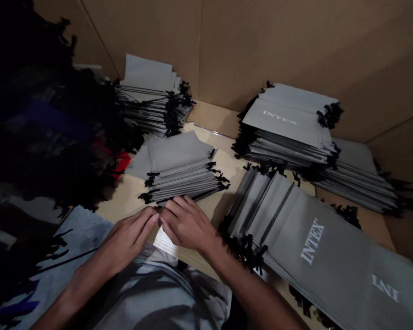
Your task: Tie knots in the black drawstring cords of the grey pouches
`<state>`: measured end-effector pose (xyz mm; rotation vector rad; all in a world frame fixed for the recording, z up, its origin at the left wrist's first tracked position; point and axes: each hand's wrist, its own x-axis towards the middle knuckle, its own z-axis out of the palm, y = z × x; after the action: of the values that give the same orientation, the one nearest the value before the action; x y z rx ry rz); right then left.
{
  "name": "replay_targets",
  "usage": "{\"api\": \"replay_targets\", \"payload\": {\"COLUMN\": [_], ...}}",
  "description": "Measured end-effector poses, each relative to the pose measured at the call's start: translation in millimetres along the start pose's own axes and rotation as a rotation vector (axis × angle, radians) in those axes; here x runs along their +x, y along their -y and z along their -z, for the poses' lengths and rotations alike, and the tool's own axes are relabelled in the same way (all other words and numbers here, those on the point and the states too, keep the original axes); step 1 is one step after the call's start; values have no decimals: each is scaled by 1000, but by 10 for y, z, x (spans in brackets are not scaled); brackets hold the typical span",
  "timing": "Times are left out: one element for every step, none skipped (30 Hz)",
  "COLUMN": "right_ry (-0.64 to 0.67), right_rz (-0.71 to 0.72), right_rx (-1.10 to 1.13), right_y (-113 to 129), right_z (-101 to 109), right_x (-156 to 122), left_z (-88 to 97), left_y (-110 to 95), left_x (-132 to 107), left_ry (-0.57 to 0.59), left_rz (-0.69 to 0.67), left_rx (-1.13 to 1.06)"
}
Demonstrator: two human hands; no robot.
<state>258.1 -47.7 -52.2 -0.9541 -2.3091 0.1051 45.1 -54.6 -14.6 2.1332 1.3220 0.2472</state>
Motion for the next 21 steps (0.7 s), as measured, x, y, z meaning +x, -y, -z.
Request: {"api": "replay_targets", "payload": {"right_ry": [11, 15, 11, 3, -10, -24, -36, -45, -54, -60, -63, -59, -55, -50, -46, -41, -35, -31, -27, -21, -15], "right_rz": [-2, -7, -14, -23, -33, -41, -48, -54, -62, -67, -70, -71, -70, -66, -60, -53, -50, -47, -47, -47, -46], "right_rx": [14, 27, 36, 42, 43, 38, 28, 14, -4, -21, -36, -45, -49, -49, -46, -40, -33, -26, -19, -11, -4], "right_y": [0, 2, 4, 8, 13, 19, 25, 32, 38, 42, 45, 45, 43, 39, 34, 29, 24, 20, 18, 17, 16], "right_z": [2, 2, 0, -3, -8, -13, -18, -23, -27, -30, -31, -30, -28, -24, -21, -17, -14, -11, -8, -6, -5], "right_x": [-2, -4, -6, -6, -6, -5, -2, 0, 3, 6, 8, 8, 8, 6, 4, 0, -4, -8, -13, -18, -23], "left_z": [19, 35, 47, 54, 52, 41, 21, -8, -44, -85, -126, -164, -199, -228, -252, -270, -285, -297, -308, -318, -329], "left_y": [15, 28, 36, 36, 27, 8, -20, -55, -95, -135, -173, -206, -232, -250, -263, -270, -275, -279, -284, -289, -296], "left_x": [6, 14, 24, 36, 49, 63, 78, 93, 106, 116, 122, 124, 121, 114, 104, 90, 74, 57, 38, 19, 1], "left_ry": [14, 25, 34, 40, 42, 35, 12, -22, -62, -101, -134, -158, -174, -185, -198, -211, -222, -228, -230, -227, -224], "left_rz": [-14, -23, -23, -15, 1, 29, 70, 121, 175, 226, 267, 295, 310, 320, 331, 344, 355, 364, 373, 379, 386], "left_rx": [-6, -18, -35, -59, -93, -134, -180, -224, -261, -288, -306, -316, -325, -337, -353, -371, -388, -405, -418, -426, -434]}}
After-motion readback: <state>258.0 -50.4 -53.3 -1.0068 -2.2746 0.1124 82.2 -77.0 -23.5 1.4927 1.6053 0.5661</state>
